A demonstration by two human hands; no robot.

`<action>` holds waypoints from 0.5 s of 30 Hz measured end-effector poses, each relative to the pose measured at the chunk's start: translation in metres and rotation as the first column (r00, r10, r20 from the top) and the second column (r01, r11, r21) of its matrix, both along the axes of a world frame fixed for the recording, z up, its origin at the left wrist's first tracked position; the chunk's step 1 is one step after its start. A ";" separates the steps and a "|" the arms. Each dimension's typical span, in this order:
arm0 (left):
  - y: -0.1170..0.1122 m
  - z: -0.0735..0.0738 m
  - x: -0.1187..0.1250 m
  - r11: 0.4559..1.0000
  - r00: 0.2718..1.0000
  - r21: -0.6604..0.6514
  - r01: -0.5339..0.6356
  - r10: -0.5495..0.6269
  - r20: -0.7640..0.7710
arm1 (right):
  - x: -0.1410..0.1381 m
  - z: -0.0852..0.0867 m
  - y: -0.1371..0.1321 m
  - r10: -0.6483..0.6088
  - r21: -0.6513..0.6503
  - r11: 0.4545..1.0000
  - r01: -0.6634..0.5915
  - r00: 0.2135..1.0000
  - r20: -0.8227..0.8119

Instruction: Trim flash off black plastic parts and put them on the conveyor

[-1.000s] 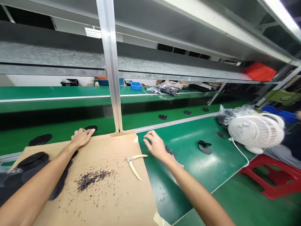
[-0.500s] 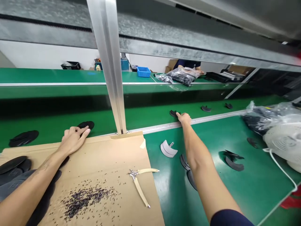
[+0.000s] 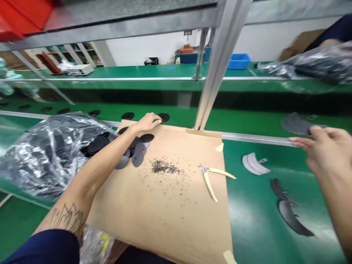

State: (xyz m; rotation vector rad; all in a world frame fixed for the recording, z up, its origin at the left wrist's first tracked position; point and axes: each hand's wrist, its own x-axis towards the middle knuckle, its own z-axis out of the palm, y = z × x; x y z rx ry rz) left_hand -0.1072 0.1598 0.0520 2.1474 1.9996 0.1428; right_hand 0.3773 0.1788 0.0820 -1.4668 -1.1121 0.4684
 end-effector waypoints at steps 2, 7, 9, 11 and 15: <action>-0.025 0.007 -0.011 1.000 0.999 -0.010 0.005 -0.006 -0.037 | -0.021 -0.002 -0.036 0.118 -0.036 0.991 -0.126 0.977 -0.175; -0.108 0.000 -0.028 0.993 0.989 -0.101 -0.062 0.047 -0.142 | -0.080 -0.024 -0.119 0.371 -0.114 0.905 -0.411 0.890 -0.266; -0.135 -0.009 -0.030 0.989 0.984 -0.125 -0.084 0.063 -0.167 | -0.103 -0.035 -0.135 0.465 -0.154 0.845 -0.513 0.846 -0.262; -0.155 -0.018 -0.029 0.986 0.984 -0.138 -0.089 0.065 -0.166 | -0.122 -0.044 -0.143 0.569 -0.195 0.759 -0.621 0.779 -0.264; -0.173 -0.021 -0.027 0.990 0.991 -0.122 -0.072 0.058 -0.119 | -0.152 -0.054 -0.142 0.677 -0.184 0.661 -0.727 0.684 -0.271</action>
